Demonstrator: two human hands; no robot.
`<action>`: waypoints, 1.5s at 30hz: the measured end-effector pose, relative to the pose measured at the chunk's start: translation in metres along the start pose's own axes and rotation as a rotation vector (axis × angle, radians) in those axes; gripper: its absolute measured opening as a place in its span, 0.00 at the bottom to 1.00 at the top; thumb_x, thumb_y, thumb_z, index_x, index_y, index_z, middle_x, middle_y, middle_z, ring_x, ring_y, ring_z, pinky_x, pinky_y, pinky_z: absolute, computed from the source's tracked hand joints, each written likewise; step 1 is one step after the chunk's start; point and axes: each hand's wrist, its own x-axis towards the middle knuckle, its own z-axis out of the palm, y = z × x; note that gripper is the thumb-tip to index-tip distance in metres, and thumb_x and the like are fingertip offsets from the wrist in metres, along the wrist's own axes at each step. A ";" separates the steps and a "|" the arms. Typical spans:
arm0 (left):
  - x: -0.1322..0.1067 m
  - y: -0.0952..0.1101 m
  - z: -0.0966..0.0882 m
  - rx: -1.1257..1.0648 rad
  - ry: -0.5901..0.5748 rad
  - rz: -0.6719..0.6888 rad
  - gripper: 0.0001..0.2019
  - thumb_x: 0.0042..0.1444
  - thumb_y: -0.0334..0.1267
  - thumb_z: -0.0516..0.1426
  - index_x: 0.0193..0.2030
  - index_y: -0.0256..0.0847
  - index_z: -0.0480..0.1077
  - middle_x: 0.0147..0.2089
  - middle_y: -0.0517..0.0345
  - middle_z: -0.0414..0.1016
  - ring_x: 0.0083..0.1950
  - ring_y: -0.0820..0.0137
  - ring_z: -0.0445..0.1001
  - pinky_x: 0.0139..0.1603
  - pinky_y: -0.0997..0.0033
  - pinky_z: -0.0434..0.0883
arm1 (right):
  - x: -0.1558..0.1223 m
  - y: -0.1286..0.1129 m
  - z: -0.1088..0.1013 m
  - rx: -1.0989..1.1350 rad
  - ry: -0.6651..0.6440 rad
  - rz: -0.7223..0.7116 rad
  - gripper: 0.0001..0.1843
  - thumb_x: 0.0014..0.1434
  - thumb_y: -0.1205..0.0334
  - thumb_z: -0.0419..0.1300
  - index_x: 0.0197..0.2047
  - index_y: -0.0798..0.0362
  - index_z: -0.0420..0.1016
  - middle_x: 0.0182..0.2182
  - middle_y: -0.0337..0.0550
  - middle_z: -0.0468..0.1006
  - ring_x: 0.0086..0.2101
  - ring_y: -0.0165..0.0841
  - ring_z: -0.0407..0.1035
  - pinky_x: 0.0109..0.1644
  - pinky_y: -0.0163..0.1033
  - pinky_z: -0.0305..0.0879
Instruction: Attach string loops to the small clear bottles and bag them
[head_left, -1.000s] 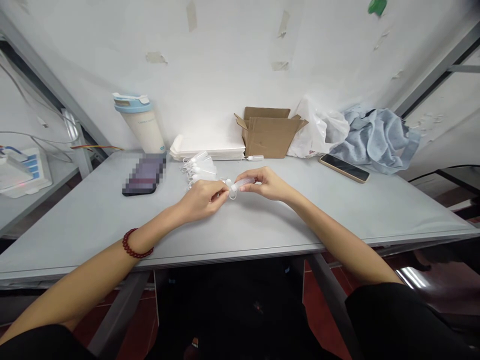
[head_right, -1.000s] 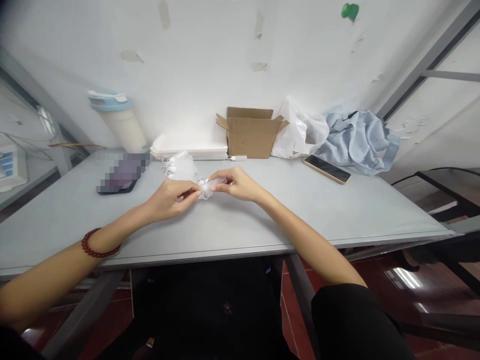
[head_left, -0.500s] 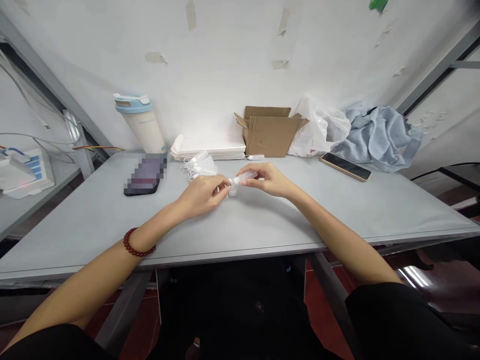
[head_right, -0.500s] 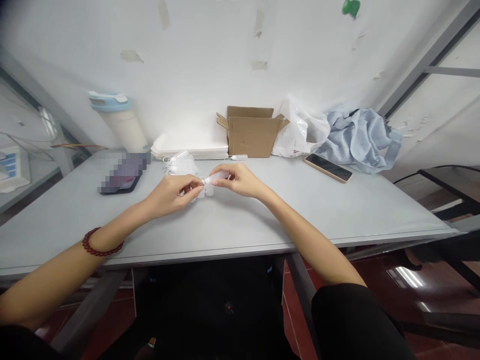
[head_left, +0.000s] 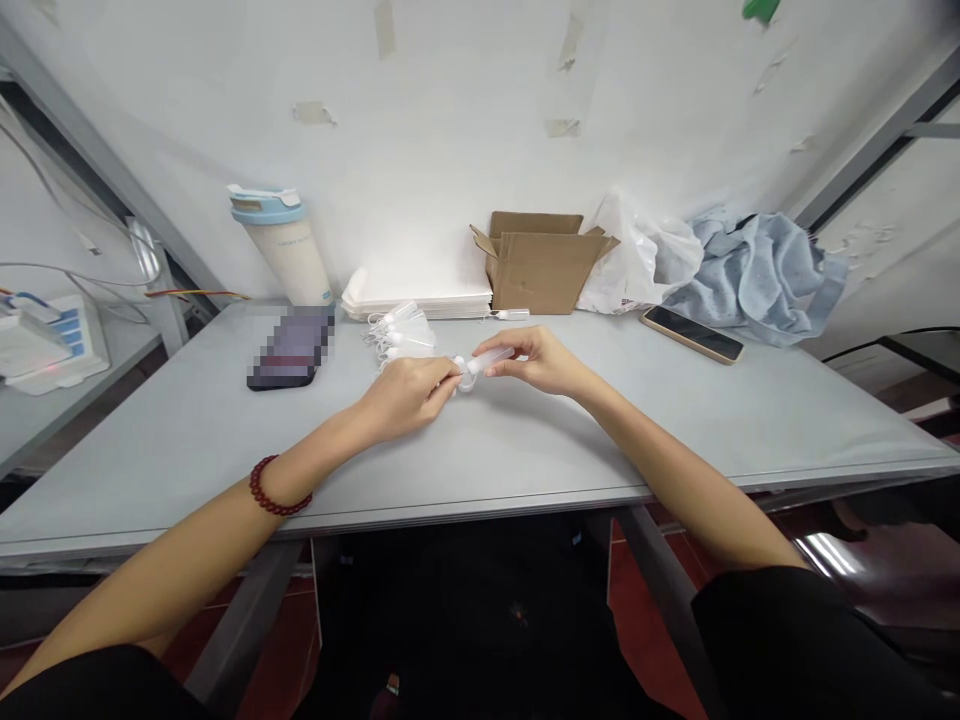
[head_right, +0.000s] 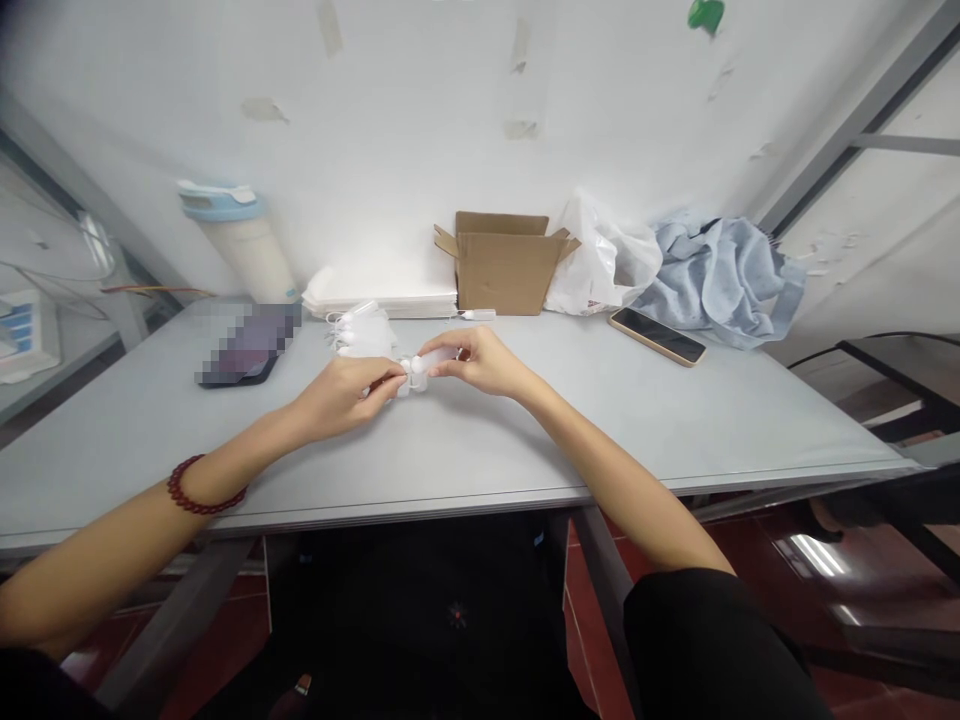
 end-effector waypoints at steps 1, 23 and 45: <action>-0.001 0.000 0.000 0.009 -0.017 -0.006 0.11 0.61 0.33 0.48 0.35 0.35 0.71 0.28 0.56 0.74 0.26 0.72 0.68 0.29 0.73 0.63 | 0.000 0.000 0.001 0.001 0.000 0.004 0.13 0.52 0.61 0.64 0.41 0.54 0.79 0.39 0.44 0.81 0.37 0.34 0.71 0.38 0.37 0.62; 0.001 0.004 0.003 0.004 0.012 -0.102 0.09 0.59 0.34 0.50 0.36 0.35 0.72 0.27 0.57 0.74 0.26 0.72 0.68 0.29 0.73 0.63 | 0.001 -0.001 0.001 0.008 0.007 -0.016 0.12 0.51 0.66 0.63 0.41 0.56 0.79 0.38 0.44 0.81 0.35 0.33 0.71 0.36 0.36 0.61; 0.001 0.010 0.000 0.008 0.036 -0.071 0.10 0.59 0.34 0.50 0.32 0.36 0.72 0.23 0.59 0.71 0.23 0.74 0.65 0.28 0.73 0.62 | 0.007 0.005 -0.012 -0.026 -0.059 -0.056 0.10 0.51 0.62 0.64 0.38 0.55 0.80 0.35 0.41 0.80 0.32 0.31 0.68 0.34 0.35 0.58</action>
